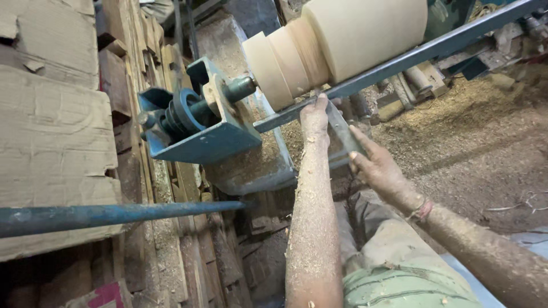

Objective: The person holds a chisel against a spinning wooden workpiece on a lathe, shaping its profile, then uses a rasp file to smooth the rotating wood. They continue alternating between the chisel and the file while the lathe runs, working the surface of the turned piece.

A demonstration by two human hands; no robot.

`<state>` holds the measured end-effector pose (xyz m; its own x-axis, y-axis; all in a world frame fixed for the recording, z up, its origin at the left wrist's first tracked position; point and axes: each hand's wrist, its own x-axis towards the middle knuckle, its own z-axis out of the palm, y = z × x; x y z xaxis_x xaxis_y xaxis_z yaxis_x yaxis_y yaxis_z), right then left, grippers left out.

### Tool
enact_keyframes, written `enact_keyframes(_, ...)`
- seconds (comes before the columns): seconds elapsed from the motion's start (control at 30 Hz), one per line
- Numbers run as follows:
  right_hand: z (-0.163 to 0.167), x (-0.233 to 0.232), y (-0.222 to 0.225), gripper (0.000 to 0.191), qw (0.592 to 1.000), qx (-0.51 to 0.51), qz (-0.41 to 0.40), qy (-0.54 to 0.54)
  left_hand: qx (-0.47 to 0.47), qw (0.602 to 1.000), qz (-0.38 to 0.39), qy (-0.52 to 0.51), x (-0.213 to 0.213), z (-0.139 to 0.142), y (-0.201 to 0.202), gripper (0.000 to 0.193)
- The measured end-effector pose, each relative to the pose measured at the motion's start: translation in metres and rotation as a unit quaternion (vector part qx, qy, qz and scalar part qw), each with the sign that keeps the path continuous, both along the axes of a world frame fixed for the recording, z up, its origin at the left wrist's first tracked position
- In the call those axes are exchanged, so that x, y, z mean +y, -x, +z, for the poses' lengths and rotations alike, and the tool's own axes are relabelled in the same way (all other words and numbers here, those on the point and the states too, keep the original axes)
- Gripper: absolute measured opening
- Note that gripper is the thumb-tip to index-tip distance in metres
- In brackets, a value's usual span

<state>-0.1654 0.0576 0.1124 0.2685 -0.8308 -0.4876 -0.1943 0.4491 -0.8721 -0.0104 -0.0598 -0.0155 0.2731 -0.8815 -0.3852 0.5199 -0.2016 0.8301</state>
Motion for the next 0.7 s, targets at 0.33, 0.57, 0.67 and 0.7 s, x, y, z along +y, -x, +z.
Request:
enact_keyframes(0.33, -0.006, 0.030, -0.049, 0.070, 0.951, 0.017, -0.074, 0.300, 0.008, 1.000, -0.010, -0.004, -0.001, 0.005, -0.002, 0.027)
enact_keyframes(0.57, 0.005, 0.008, -0.013, 0.070, 0.992, 0.120, 0.029, -0.002, 0.007, 1.000, 0.007, -0.005, -0.001, -0.006, 0.002, 0.032)
enact_keyframes(0.67, 0.006, 0.001, 0.000, 0.072, 0.999, 0.002, 0.031, 0.013, 0.011, 1.000, 0.019, 0.006, 0.000, -0.013, 0.001, 0.029)
enact_keyframes(0.7, 0.006, -0.002, 0.003, 0.071, 0.998, 0.019, 0.046, 0.026, 0.014, 1.000, 0.021, 0.010, 0.000, -0.015, 0.000, 0.028)
